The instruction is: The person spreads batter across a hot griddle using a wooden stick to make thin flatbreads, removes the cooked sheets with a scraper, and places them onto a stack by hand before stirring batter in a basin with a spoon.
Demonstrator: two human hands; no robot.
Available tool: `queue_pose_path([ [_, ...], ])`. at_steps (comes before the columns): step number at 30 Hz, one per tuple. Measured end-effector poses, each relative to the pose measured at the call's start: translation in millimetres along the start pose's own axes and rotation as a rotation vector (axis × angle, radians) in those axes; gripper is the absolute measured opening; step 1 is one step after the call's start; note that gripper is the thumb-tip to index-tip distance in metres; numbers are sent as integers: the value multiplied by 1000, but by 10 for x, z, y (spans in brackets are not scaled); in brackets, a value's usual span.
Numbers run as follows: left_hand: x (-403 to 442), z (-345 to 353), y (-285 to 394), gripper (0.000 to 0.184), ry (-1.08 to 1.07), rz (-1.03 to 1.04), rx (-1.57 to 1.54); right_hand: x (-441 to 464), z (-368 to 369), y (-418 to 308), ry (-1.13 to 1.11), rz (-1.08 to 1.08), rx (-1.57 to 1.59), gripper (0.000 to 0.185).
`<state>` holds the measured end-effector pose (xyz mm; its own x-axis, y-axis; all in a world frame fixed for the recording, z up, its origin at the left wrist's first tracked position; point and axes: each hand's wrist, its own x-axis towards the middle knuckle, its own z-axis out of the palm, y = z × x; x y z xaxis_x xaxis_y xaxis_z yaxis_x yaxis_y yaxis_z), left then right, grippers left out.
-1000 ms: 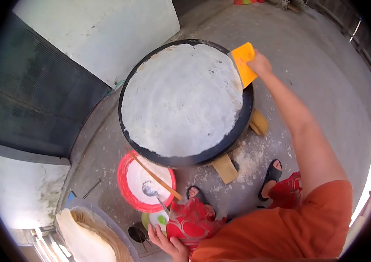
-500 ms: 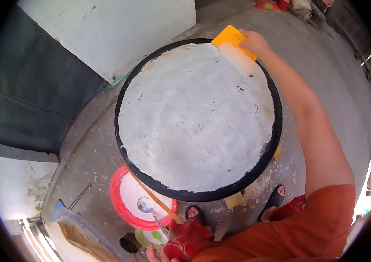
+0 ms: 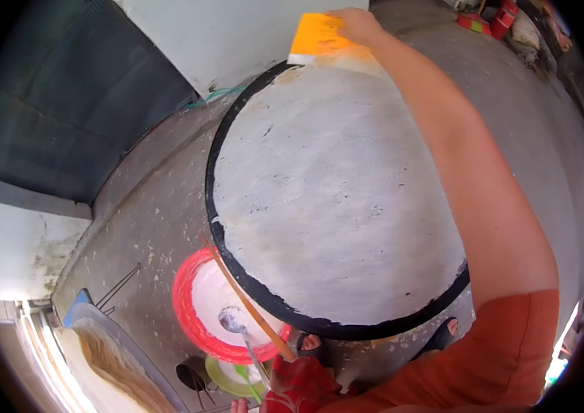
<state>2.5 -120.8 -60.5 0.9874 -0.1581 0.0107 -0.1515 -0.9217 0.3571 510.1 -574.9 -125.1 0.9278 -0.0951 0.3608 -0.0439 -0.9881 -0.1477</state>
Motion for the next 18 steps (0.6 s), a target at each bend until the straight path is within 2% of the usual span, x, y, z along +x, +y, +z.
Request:
queue_pose_path([
  [1,-4,-19,-3,42,-8,-3,3,128,143,-141,25,-120,26,45],
  [3,-31,-55,-21,42,-24,-9,14,367,440,-563,-6,-214,216,46],
  [5,-59,-85,-29,42,-37,-16,17,256,347,-1114,-86,-410,257,54],
  [8,-124,-106,-11,42,-42,-22,18,39,366,-1971,-273,-651,461,52],
  [10,-190,-110,-5,42,-39,-24,29,-316,258,-2470,-359,-879,558,51],
  [12,-262,-91,-9,43,-6,-44,-9,-754,71,-2891,-475,-1013,605,49],
  [14,-328,-128,1,44,14,-60,-45,-1286,-213,-3164,-692,-1177,614,45],
  [15,-378,-150,8,44,13,-60,-42,-1621,-362,-3229,-777,-1226,630,37],
  [16,-423,-151,10,44,36,-64,-61,-2004,-498,-3262,-903,-1231,565,28],
  [18,-502,-178,1,45,61,-61,-87,-2775,-963,-3154,-1069,-1416,343,20],
])
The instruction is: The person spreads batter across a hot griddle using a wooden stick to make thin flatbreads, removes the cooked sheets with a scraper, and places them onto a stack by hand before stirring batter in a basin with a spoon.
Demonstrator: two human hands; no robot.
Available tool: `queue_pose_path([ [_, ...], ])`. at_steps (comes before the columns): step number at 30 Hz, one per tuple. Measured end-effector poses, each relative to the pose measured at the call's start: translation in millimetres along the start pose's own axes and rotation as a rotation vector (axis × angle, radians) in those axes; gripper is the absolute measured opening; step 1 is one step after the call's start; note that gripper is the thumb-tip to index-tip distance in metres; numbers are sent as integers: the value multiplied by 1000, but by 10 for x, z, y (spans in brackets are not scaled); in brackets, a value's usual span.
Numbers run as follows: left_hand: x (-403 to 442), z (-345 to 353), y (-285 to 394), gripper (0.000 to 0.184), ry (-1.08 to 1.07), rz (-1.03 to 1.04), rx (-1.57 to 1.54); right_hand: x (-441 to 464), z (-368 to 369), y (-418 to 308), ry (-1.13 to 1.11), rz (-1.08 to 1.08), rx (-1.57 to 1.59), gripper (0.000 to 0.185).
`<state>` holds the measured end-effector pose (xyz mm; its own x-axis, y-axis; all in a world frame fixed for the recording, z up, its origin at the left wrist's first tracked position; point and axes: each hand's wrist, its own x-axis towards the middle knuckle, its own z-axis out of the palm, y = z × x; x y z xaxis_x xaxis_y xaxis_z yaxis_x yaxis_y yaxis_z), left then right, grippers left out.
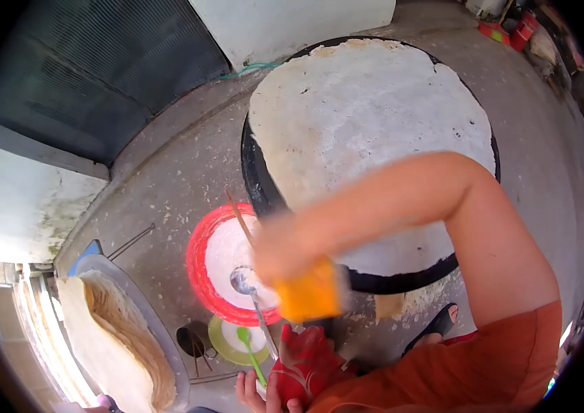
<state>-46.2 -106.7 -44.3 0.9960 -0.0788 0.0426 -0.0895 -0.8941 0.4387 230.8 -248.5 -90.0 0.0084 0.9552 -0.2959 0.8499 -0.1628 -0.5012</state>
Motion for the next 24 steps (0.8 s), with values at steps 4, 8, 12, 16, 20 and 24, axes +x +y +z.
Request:
queue_pose_path([
  [4,-223,-3,-81,45,87,49,-45,-573,1050,-1080,-47,-320,-210,10],
  [8,-424,-59,-171,42,136,132,-62,-1124,1331,-1521,204,-29,-75,10],
  [12,-519,-155,-83,40,107,150,-90,-1820,1173,-1678,424,848,380,32],
  [16,-692,-33,-181,34,168,196,-119,-2747,2041,-1076,1730,1161,441,45],
  [20,-764,-1,-158,34,186,245,-156,-3600,2189,-946,1902,1670,304,41],
  [24,-781,53,-106,33,211,282,-251,-3470,2369,-1060,1642,2058,311,41],
])
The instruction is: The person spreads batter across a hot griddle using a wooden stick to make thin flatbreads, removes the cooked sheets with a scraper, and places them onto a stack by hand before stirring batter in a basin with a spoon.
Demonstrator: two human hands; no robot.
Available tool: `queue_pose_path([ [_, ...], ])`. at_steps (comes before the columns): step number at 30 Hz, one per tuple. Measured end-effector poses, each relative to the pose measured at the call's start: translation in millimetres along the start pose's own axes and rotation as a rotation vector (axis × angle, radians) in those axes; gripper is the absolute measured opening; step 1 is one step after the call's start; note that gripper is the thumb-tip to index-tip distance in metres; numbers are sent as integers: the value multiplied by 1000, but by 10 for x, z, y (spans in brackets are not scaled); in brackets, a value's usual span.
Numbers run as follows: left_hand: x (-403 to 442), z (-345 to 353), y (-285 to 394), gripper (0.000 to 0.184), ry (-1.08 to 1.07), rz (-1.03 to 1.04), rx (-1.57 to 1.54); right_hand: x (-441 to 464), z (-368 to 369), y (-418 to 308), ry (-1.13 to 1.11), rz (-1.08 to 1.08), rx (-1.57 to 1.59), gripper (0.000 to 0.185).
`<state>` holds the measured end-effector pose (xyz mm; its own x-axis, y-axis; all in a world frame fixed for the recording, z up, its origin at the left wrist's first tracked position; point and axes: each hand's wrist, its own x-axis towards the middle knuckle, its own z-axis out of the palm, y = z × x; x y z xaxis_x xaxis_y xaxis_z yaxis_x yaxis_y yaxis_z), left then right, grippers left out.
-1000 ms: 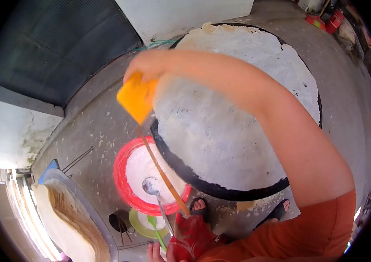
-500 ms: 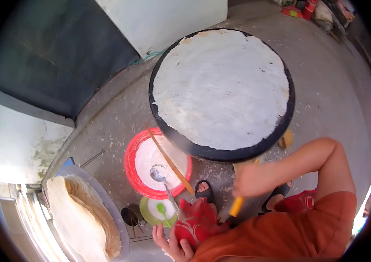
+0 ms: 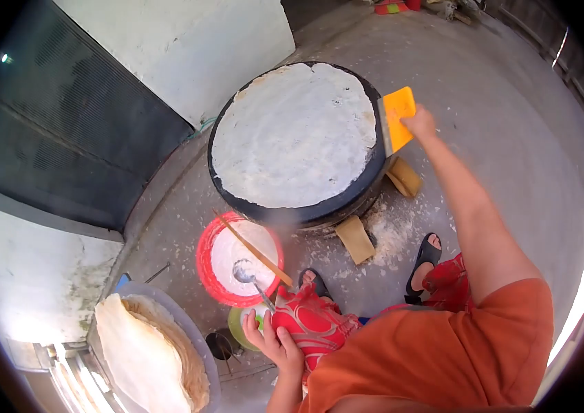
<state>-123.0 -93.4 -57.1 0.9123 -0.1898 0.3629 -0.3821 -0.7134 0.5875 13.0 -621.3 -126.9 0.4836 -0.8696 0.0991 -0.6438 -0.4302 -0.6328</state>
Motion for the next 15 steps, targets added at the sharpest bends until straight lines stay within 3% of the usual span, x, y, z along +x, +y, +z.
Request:
queue_pose_path([
  [7,141,128,179,33,-25,23,-176,-1913,153,-193,-184,-115,316,43],
  [9,244,230,183,34,-21,45,-192,-2526,66,-348,-325,-194,311,43],
  [10,309,290,176,36,-51,33,-240,-2719,63,-311,-539,-303,425,44],
  [11,390,355,158,38,-82,19,-287,-2896,42,-313,-592,-417,358,44],
  [15,980,697,-31,45,-18,310,-67,-2868,-250,-408,-694,-516,279,42],
])
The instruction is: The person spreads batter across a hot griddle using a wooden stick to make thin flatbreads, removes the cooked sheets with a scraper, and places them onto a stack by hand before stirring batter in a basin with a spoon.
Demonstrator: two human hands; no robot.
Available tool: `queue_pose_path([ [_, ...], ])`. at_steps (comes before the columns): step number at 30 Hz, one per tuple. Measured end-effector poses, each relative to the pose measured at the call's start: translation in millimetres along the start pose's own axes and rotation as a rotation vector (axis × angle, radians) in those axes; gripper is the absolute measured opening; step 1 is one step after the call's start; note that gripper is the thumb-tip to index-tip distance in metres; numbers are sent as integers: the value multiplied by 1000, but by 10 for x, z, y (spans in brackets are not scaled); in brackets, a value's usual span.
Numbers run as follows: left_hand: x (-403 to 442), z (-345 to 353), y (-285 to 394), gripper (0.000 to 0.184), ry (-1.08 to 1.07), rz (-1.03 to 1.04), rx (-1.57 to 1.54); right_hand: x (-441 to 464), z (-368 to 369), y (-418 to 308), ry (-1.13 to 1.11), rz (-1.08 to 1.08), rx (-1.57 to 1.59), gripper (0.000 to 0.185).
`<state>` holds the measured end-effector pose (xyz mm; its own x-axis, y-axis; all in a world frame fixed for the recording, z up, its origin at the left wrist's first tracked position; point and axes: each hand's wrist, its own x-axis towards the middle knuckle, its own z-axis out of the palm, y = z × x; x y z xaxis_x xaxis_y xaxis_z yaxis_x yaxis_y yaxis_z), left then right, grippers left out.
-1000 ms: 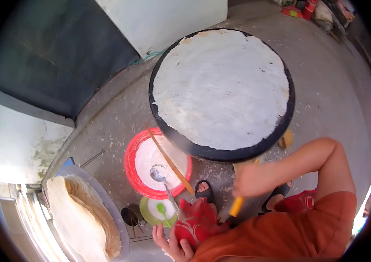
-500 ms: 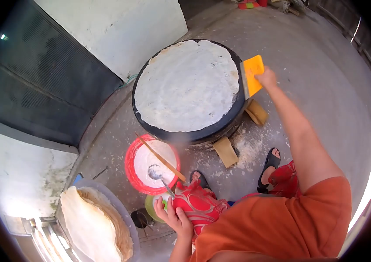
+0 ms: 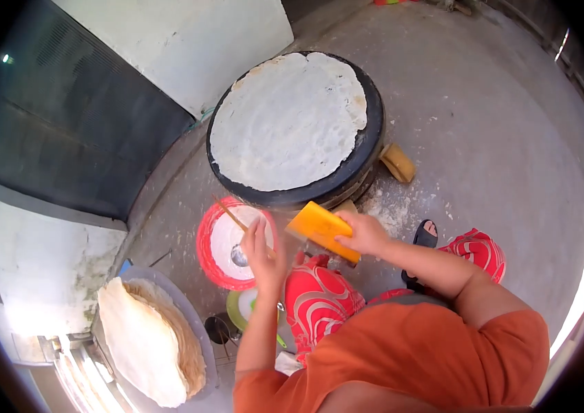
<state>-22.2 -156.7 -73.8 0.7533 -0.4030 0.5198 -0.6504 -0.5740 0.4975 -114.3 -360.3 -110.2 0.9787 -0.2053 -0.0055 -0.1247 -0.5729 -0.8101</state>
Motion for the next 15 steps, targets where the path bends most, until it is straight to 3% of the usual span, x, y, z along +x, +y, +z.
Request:
queue_pose_path([
  [8,651,992,-521,46,-220,246,217,-36,-330,108,-28,-3,-168,37],
  [10,723,1185,-587,34,-235,392,275,-86,-312,166,-29,2,-144,37],
  [11,757,1245,-641,19,-206,455,369,-95,-316,190,-27,8,-117,37],
  [14,963,1277,-697,12,-235,301,302,-93,-368,176,-34,37,-114,37],
  [15,1096,1208,-624,9,-147,274,259,-91,-376,173,-35,40,-113,37],
])
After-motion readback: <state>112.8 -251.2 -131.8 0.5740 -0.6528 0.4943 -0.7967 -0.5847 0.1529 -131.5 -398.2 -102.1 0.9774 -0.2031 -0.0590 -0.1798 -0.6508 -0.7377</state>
